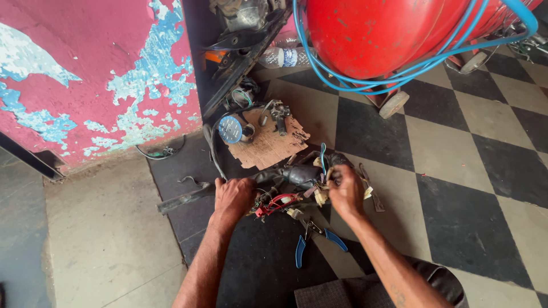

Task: The person repairs a wiring harness by cutting, stripping, and connecting wires using pliers.

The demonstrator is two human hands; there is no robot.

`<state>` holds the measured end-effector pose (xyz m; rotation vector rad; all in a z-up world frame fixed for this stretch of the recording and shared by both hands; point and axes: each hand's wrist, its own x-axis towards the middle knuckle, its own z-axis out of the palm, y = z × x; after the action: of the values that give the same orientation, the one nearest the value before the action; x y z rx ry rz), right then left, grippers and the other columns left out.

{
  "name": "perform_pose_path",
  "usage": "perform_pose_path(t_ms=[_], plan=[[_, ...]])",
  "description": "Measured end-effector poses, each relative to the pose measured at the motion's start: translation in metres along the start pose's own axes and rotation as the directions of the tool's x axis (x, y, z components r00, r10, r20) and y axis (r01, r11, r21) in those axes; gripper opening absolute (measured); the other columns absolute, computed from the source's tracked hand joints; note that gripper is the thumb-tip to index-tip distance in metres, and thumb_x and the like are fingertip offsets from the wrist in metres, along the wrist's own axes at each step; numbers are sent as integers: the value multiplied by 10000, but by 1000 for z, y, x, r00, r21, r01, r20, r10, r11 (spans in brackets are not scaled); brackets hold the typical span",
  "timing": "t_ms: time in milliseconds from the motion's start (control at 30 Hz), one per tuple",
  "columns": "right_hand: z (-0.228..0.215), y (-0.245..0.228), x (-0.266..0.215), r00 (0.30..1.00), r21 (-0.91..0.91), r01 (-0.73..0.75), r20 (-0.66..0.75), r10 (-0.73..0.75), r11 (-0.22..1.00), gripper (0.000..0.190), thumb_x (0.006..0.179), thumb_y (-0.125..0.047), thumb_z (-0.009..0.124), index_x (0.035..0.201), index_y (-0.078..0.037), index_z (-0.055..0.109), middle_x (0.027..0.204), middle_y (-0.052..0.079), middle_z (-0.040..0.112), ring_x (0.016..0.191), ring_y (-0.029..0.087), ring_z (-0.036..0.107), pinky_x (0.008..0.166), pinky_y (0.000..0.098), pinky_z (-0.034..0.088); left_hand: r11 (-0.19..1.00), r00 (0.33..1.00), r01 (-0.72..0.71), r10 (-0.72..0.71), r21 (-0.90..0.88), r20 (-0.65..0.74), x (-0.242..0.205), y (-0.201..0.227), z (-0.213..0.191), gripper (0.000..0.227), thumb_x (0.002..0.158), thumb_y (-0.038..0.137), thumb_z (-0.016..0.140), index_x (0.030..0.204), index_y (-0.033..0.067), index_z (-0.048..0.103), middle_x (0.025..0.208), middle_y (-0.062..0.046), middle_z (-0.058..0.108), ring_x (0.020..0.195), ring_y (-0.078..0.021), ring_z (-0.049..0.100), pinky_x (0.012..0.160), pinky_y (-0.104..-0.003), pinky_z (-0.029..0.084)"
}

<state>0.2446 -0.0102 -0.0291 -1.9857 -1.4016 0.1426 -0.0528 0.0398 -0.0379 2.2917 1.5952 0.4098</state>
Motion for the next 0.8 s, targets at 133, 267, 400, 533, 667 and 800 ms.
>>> perform_pose_path(t_ms=[133, 267, 400, 533, 667, 800], plan=[[4, -34, -10, 902, -73, 402, -137, -408, 913, 274, 866, -63, 743, 1135, -37, 697, 1070, 124, 699, 984, 242, 619, 858, 416, 504, 999, 996, -39, 38, -7, -86, -1, -1, 3, 144, 865, 326, 733, 896, 195, 785, 820, -78, 754, 814, -275, 709, 862, -477, 398], [12, -48, 3, 752, -257, 658, 180, -634, 708, 297, 823, -71, 753, 1120, -72, 742, 1106, 64, 725, 960, 216, 570, 880, 406, 429, 1000, 998, -30, 30, -2, -49, -2, -1, 2, 154, 877, 325, 727, 889, 178, 775, 835, -83, 756, 827, -280, 713, 866, -478, 403], [12, -54, 19, 789, -486, 593, 511, -342, 642, 284, 765, -193, 826, 1019, -87, 758, 1019, 77, 711, 927, 204, 549, 872, 416, 404, 1000, 999, -17, 17, 7, -52, 1, 2, 0, 152, 867, 316, 732, 879, 169, 772, 848, -88, 752, 837, -288, 714, 861, -491, 406], [-5, -49, 36, 896, -210, 328, 378, -233, 921, 130, 845, -205, 800, 917, -97, 791, 838, 63, 745, 747, 178, 617, 742, 390, 488, 1000, 1000, 5, -5, -8, -20, 1, -1, 1, 151, 886, 311, 722, 889, 168, 769, 852, -93, 751, 842, -293, 719, 877, -495, 411], [-34, -48, 55, 959, 399, -98, 283, -20, 912, 103, 844, -139, 756, 916, -72, 787, 790, 63, 763, 649, 147, 649, 544, 323, 532, 999, 999, -20, 18, -28, -42, 2, -1, 4, 99, 889, 245, 703, 898, 174, 772, 854, -83, 755, 854, -281, 721, 885, -492, 425], [-63, -60, 54, 857, 546, -444, 491, 158, 710, 100, 908, -118, 722, 926, -20, 736, 829, 97, 765, 680, 152, 674, 561, 298, 535, 950, 974, -162, 110, -267, -198, -1, 11, -3, 183, 902, 133, 620, 1029, 138, 751, 924, -101, 762, 867, -297, 732, 780, -511, 483]])
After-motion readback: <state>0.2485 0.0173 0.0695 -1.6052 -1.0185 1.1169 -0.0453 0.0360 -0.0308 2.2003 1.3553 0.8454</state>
